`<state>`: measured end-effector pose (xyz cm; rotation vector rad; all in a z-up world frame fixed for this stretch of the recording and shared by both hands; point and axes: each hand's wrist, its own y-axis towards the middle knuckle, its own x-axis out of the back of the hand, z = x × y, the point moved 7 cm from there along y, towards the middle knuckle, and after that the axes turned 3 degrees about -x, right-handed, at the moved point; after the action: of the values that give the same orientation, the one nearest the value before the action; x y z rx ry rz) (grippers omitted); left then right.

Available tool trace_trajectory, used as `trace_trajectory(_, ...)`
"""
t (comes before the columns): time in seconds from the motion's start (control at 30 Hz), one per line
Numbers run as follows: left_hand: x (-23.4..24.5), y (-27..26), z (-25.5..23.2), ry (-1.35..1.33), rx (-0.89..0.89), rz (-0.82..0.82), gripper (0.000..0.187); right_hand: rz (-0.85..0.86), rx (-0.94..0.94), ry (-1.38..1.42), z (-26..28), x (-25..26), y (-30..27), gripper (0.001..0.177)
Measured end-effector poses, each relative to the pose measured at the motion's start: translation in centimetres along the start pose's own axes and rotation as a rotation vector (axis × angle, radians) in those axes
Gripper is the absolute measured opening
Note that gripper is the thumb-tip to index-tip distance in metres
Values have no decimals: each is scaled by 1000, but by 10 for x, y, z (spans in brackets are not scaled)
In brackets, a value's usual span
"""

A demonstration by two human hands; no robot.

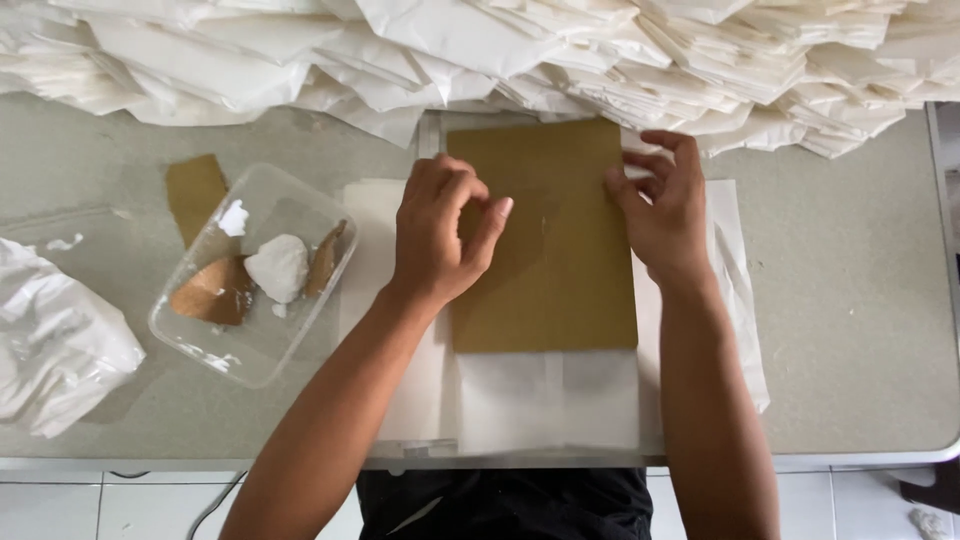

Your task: Applying glue to a cardboard template and wrapping it with white paper sheets to create a finished component.

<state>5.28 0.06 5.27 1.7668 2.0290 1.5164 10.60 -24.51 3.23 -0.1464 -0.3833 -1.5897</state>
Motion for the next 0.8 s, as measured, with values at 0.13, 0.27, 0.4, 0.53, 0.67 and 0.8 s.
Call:
trace_trajectory(0.13, 16, 1, 7, -147, 122, -149, 19, 107, -193, 24, 11, -3, -11, 47)
trace_trajectory(0.27, 22, -3, 20, -425, 386, -269, 33, 163, -159, 91, 30, 6, -11, 44)
trace_trajectory(0.4, 11, -22, 45, -824, 436, -486, 41, 118, -245, 235, 68, 8, -14, 35)
trace_trajectory(0.53, -11, -36, 58, -1500, 766, -515, 46, 138, -190, 179, 94, -9, -9, 34)
trace_trajectory(0.67, -17, -36, 52, -1534, 771, -410, 42, 204, -20, -25, 116, -37, 2, 31)
trace_trajectory(0.8, -22, -36, 49, -1562, 778, -301, 39, 261, 99, -136, 129, -69, 13, 31)
